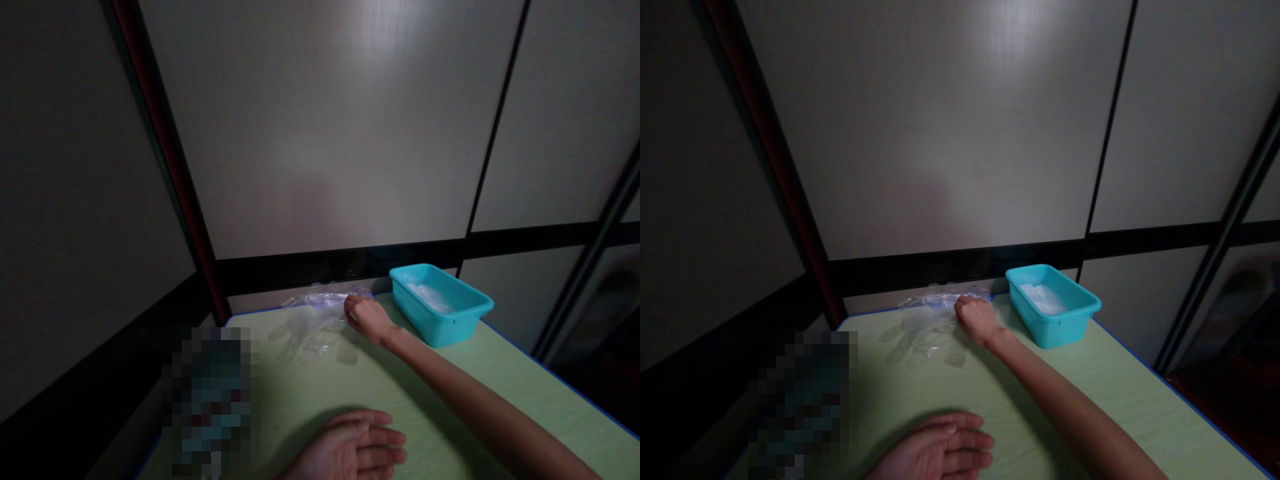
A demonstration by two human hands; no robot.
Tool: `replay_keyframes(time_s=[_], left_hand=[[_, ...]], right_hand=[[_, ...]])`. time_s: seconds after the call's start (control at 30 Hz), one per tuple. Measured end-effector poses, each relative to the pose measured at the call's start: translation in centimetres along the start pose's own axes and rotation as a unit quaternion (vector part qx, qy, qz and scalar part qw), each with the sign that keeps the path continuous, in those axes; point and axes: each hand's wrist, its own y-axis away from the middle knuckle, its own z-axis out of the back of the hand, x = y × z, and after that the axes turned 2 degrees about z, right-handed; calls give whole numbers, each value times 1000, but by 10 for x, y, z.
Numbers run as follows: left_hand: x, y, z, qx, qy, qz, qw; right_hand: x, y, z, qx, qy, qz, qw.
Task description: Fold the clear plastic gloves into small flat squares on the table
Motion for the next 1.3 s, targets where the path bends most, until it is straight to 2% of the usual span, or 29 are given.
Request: replay_keyframes(time_s=[0.17, 0.3, 0.4, 0.53, 0.67, 0.83, 0.97, 1.07, 1.17, 1.3], left_hand=[[-7, 1, 0, -3, 78, -3, 997], [-10, 1, 3, -7, 143, -44, 989], [-10, 1, 3, -27, 168, -59, 984], [-8, 0, -2, -55, 172, -61, 982], [-7, -1, -8, -84, 148, -57, 984], [-8, -2, -10, -114, 126, -39, 985], [-7, -1, -8, -106, 113, -35, 987], [-6, -1, -5, -85, 102, -34, 991], [-7, -2, -4, -81, 100, -28, 991], [-9, -3, -6, -93, 110, -25, 989]], right_hand=[[5, 22, 32, -68, -44, 25, 996], [15, 59, 41, -76, -71, 57, 993], [21, 86, 37, -50, -84, 84, 992], [22, 104, 29, 35, -87, 128, 987], [16, 90, 25, 46, -86, 82, 992], [8, 44, 9, 17, -58, 13, 998], [7, 12, -10, 31, -35, -5, 999], [7, -3, -16, 31, -29, -26, 999], [4, -11, -12, 5, -33, -69, 997], [-4, -12, 8, -52, -55, -110, 991]])
